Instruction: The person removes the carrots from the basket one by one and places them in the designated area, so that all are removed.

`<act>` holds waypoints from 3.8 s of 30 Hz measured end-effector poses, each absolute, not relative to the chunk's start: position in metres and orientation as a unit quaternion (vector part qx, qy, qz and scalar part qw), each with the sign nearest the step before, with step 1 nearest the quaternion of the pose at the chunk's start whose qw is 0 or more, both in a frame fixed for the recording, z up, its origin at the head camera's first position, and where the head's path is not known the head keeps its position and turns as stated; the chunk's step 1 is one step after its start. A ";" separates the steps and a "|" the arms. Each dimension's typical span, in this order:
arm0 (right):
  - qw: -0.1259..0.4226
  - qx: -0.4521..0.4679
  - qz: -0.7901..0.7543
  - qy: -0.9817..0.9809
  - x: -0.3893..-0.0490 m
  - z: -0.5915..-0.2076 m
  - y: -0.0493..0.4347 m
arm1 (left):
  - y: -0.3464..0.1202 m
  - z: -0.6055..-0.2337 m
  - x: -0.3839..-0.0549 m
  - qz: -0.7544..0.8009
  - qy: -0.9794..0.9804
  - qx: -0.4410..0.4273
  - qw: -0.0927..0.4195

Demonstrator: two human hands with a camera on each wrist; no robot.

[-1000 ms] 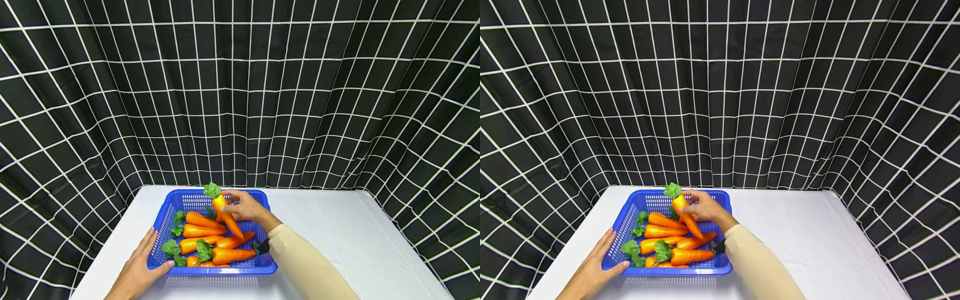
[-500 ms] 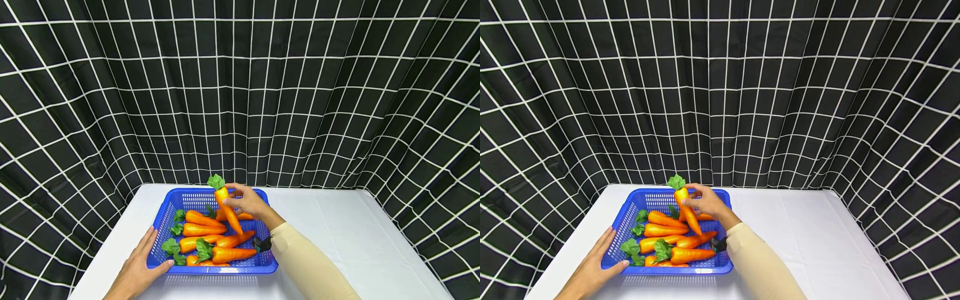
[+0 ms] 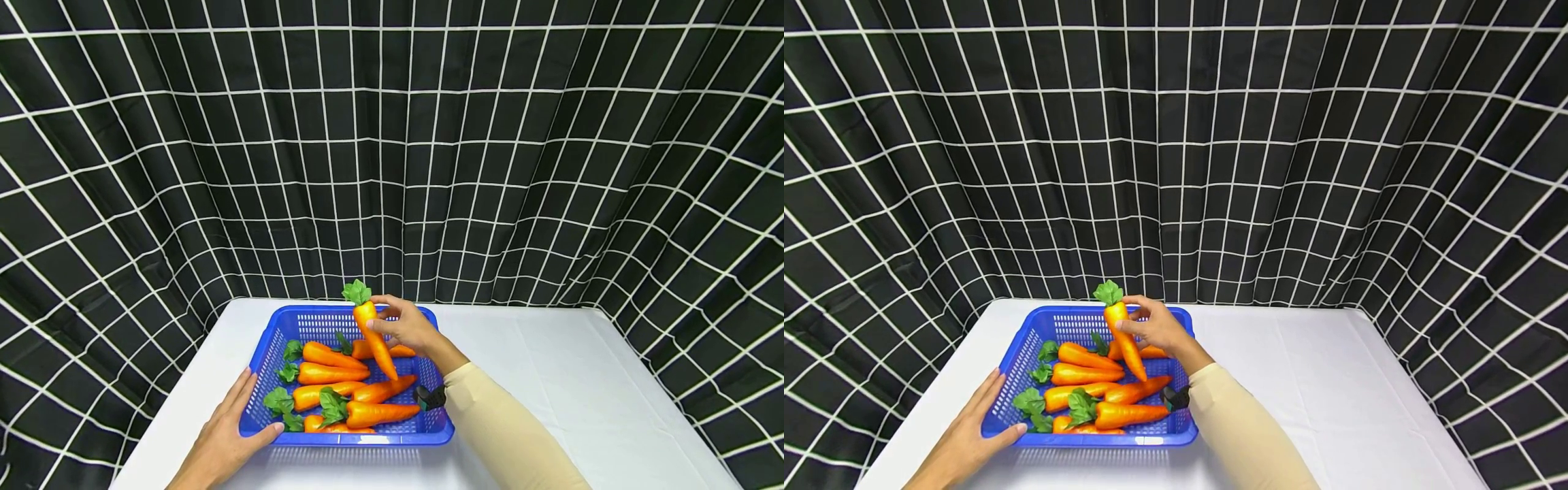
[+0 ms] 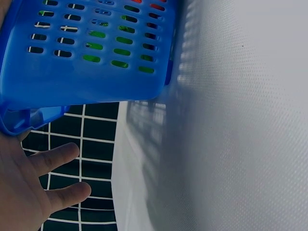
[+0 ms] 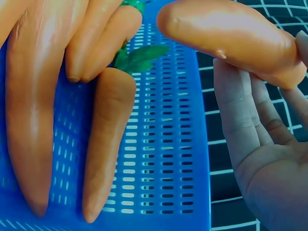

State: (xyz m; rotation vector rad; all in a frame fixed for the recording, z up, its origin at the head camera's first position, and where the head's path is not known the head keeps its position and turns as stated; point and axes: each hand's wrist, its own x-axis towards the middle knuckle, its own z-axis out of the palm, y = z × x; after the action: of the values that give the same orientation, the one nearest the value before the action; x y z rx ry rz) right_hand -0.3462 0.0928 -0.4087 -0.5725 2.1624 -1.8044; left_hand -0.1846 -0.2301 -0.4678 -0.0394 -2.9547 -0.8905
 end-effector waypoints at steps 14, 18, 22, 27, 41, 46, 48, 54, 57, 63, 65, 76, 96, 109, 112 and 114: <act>0.099 -0.190 -0.657 0.723 -0.341 -0.395 0.102 | -0.229 -0.466 -0.184 -0.288 -0.957 -0.019 0.036; 0.074 -0.200 -0.665 0.716 -0.337 -0.384 0.106 | -0.229 -0.466 -0.184 -0.287 -0.957 -0.018 0.031; 0.049 -0.198 -0.685 0.699 -0.341 -0.384 0.112 | -0.230 -0.467 -0.184 -0.289 -0.957 -0.013 0.022; 0.033 -0.198 -0.693 0.692 -0.339 -0.377 0.120 | -0.230 -0.466 -0.185 -0.289 -0.957 -0.011 0.020; 0.000 -0.181 -0.708 0.682 -0.325 -0.362 0.139 | -0.229 -0.465 -0.183 -0.287 -0.958 -0.012 0.024; -0.011 -0.183 -0.709 0.681 -0.321 -0.358 0.143 | -0.230 -0.465 -0.184 -0.290 -0.957 -0.011 0.021; -0.013 -0.182 -0.711 0.679 -0.319 -0.357 0.144 | -0.231 -0.465 -0.184 -0.291 -0.956 -0.012 0.021; -0.019 -0.176 -0.711 0.680 -0.318 -0.355 0.151 | -0.230 -0.465 -0.184 -0.290 -0.956 -0.015 0.033; -0.027 -0.174 -0.703 0.689 -0.318 -0.353 0.155 | -0.230 -0.465 -0.185 -0.290 -0.956 -0.019 0.042; -0.040 -0.165 -0.703 0.691 -0.318 -0.353 0.164 | -0.230 -0.467 -0.186 -0.291 -0.954 -0.031 0.063; -0.042 -0.160 -0.704 0.690 -0.318 -0.353 0.167 | -0.230 -0.467 -0.186 -0.291 -0.954 -0.032 0.065; -0.051 -0.145 -0.703 0.695 -0.317 -0.353 0.181 | -0.231 -0.469 -0.185 -0.288 -0.954 -0.039 0.073; -0.074 -0.117 -0.698 0.703 -0.323 -0.365 0.204 | -0.230 -0.467 -0.185 -0.284 -0.958 -0.018 0.036; -0.073 -0.081 -0.692 0.713 -0.330 -0.382 0.216 | -0.230 -0.470 -0.183 -0.288 -0.954 -0.032 0.071; -0.068 -0.071 -0.695 0.712 -0.332 -0.387 0.218 | -0.229 -0.471 -0.183 -0.289 -0.953 -0.037 0.082; -0.064 -0.063 -0.698 0.710 -0.334 -0.392 0.220 | -0.229 -0.471 -0.183 -0.290 -0.952 -0.038 0.085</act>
State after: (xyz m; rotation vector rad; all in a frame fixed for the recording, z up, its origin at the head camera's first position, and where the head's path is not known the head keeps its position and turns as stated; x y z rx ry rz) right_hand -0.3337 0.2199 -0.3919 -0.2060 2.3263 -2.2870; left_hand -0.1826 -0.2294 -0.4707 -0.1130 -2.8407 -0.8653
